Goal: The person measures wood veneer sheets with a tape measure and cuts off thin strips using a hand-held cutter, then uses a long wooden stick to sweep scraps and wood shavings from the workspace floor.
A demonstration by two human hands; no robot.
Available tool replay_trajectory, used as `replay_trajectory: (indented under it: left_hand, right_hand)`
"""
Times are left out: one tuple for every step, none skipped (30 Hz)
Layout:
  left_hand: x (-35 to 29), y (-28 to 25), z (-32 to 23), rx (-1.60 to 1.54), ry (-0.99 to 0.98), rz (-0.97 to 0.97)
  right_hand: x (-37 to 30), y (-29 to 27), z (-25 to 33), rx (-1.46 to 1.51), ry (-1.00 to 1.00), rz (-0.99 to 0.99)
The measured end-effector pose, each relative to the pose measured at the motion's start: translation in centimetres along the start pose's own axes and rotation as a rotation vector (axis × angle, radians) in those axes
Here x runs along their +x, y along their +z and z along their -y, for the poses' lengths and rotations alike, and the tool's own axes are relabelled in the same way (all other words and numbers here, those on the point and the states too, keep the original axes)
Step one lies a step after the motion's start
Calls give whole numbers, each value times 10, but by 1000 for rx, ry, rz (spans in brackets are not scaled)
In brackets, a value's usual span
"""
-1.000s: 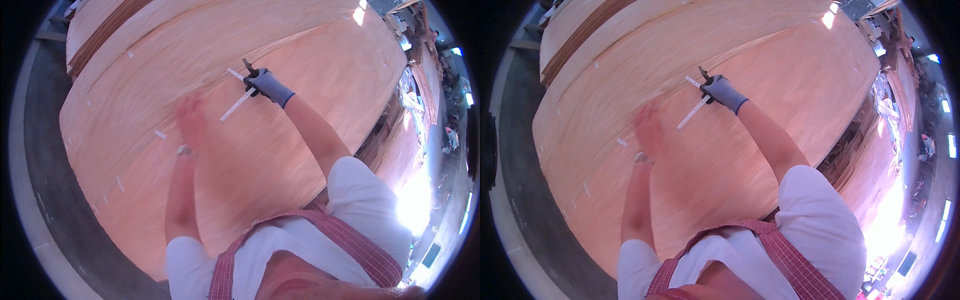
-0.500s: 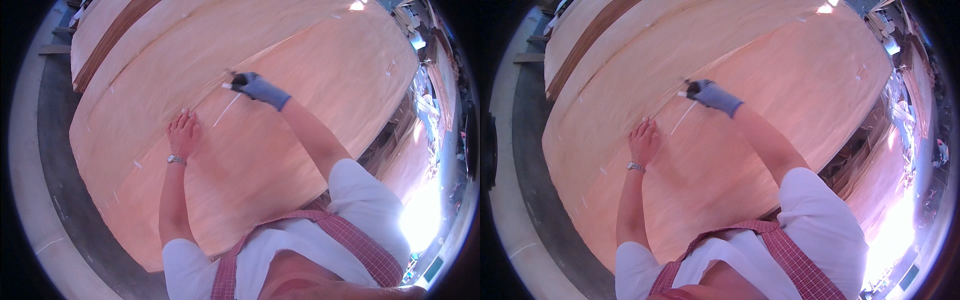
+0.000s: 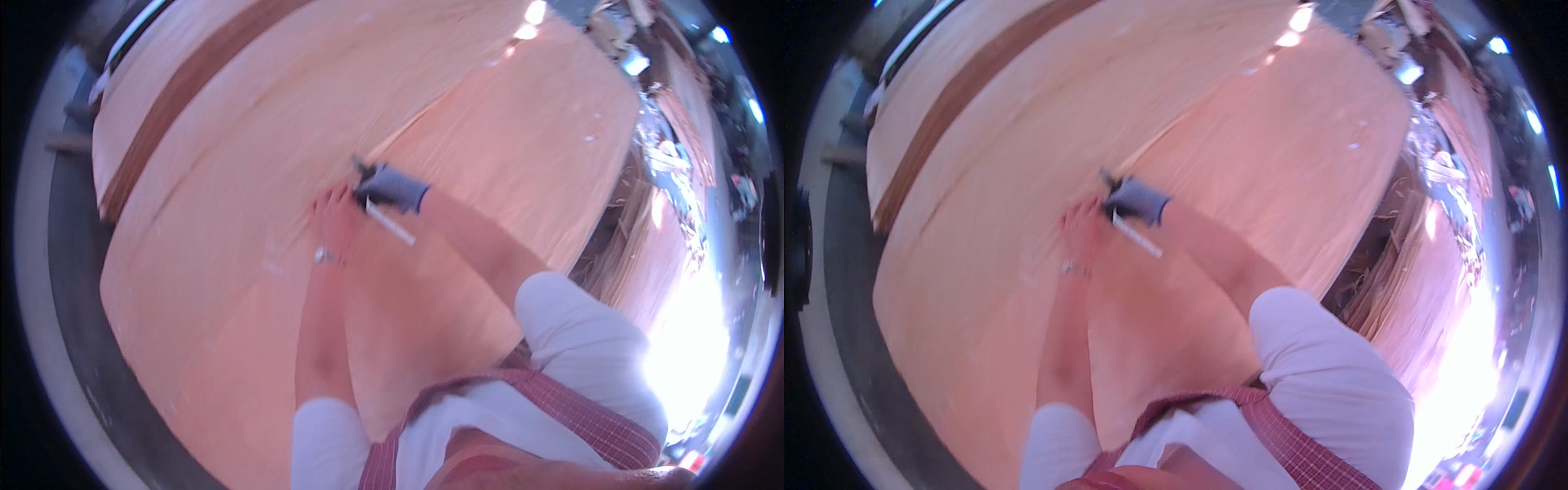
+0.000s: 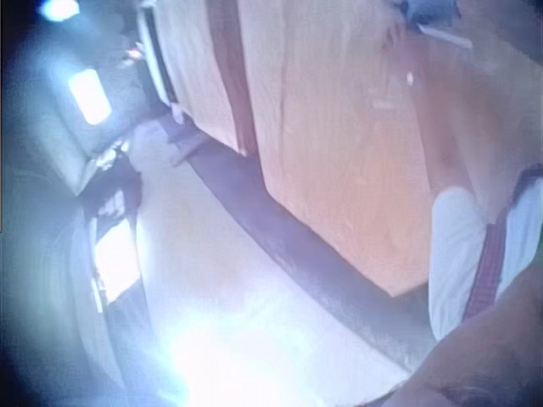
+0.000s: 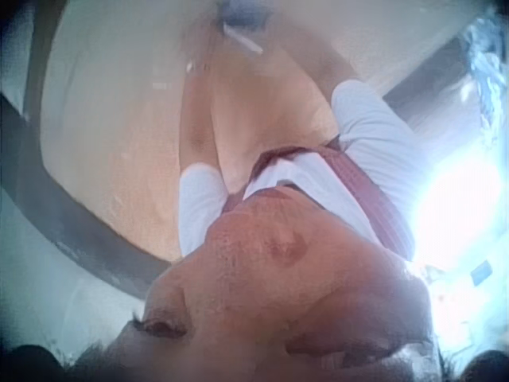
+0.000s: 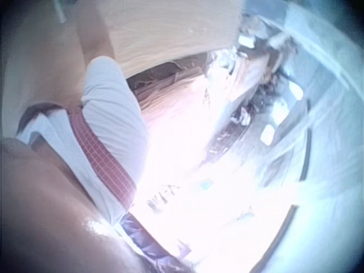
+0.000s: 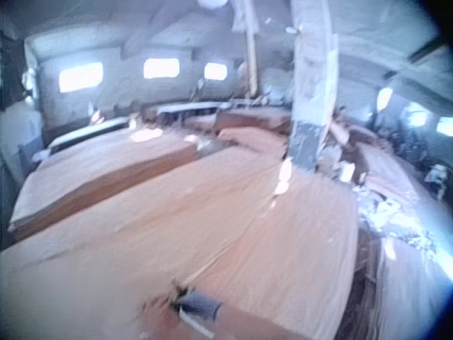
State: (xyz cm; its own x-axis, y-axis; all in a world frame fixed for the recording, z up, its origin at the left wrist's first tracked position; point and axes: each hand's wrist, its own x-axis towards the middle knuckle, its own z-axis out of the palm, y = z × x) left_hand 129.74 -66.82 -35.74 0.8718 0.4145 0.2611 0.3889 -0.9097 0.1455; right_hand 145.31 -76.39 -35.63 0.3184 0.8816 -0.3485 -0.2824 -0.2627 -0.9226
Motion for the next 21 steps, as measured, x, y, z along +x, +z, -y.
replay_trajectory:
  left_hand:
    - [14, 6, -23, -40, 47, 38]
    - [14, -3, -28, -29, 46, 69]
    - [5, -11, -16, 38, 66, 31]
    - [7, -6, -16, 72, 117, 9]
    - [9, -4, -15, 79, 121, 15]
    - [10, -5, -15, 88, 125, 22]
    - [11, -1, -20, 86, 137, 39]
    - [13, 2, -23, 89, 145, 37]
    - [16, 5, -27, 92, 148, 35]
    - [18, 6, -27, 105, 150, 38]
    - [19, 7, -27, 104, 155, 27]
    - [18, 8, -27, 104, 157, 16]
    - [18, 8, -28, 104, 158, 3]
    - [20, 5, -35, 97, 155, 27]
    - [23, 1, -41, 91, 150, 50]
    - [24, -4, -45, 95, 136, 70]
    - [19, -2, -41, 135, 150, 22]
    - [13, 1, -35, 177, 163, -26]
    - [17, 2, -34, 214, 178, -79]
    - [22, 2, -39, 242, 95, 4]
    - [26, -1, -41, 271, 9, 88]
  right_hand:
    - [-19, -22, 0, 75, 60, -71]
    - [-27, -29, 2, 37, 109, -97]
    - [-24, -19, 7, 1, 161, -59]
    - [-36, -23, 19, -166, 182, -126]
    - [-51, -18, 36, -336, 209, -169]
    - [-63, -15, 47, -504, 235, -212]
    - [-69, -21, 44, -575, 182, -202]
    - [-74, -27, 41, -648, 129, -188]
    - [-77, -32, 38, -724, 75, -169]
    - [-80, -32, 36, -862, -22, -209]
    - [-83, -32, 34, -1000, -123, -246]
    - [-85, -32, 32, -1138, -227, -283]
    - [-84, -33, 33, -1307, -236, -262]
    - [-83, -37, 31, -1472, -231, -248]
    - [-83, -46, 31, -1638, -226, -230]
    - [-85, -56, 36, -1676, -207, -254]
    - [-87, -64, 44, -1711, -195, -271]
    - [-88, -73, 51, -1745, -184, -287]
    - [-88, -91, 58, -1595, -211, -260]
    - [-91, -112, 57, -1444, -214, -225]
    - [-92, -135, 57, -1293, -214, -187]
